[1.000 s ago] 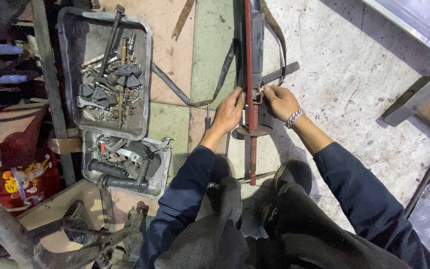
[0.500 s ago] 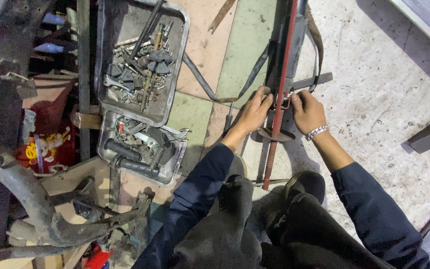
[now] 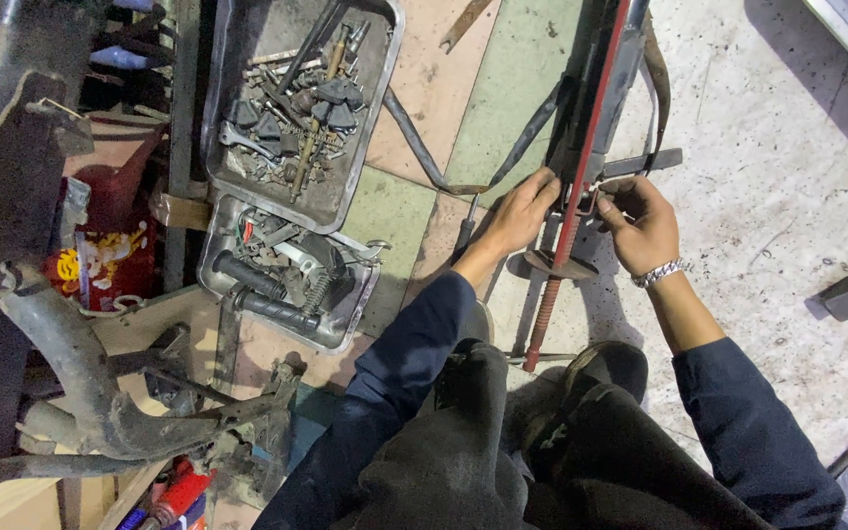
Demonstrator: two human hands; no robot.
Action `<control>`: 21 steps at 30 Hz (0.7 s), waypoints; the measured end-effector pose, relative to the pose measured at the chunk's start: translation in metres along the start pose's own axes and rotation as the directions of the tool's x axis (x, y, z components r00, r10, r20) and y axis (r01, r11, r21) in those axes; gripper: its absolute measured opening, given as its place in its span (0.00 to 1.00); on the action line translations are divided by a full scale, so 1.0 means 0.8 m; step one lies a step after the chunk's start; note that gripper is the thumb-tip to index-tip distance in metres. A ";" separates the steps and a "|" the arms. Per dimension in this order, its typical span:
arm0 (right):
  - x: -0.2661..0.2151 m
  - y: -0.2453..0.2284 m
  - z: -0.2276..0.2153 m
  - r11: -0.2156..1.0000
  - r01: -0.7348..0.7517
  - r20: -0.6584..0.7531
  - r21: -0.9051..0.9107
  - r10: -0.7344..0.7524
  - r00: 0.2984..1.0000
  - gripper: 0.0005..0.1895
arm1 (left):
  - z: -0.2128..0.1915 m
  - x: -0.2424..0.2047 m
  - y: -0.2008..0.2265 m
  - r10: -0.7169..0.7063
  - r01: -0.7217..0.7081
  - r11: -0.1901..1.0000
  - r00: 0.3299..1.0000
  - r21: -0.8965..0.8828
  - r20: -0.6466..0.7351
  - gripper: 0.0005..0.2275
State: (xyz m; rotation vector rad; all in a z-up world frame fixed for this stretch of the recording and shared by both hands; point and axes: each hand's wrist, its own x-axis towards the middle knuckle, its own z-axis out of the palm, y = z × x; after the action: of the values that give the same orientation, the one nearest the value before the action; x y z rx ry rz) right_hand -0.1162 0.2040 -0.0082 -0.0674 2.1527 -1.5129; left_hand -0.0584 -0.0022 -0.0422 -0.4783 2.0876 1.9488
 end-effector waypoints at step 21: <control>-0.003 -0.003 0.006 0.993 0.057 0.020 0.106 -0.059 0.998 0.13 | 0.011 -0.012 -0.004 -0.069 0.068 0.998 0.997 -0.015 -0.037 0.20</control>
State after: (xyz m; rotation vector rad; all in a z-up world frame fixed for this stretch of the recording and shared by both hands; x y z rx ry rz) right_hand -0.1129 0.1996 -0.0063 -0.1117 2.0660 -1.6480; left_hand -0.0488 0.0067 -0.0417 -0.5861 2.0532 1.9312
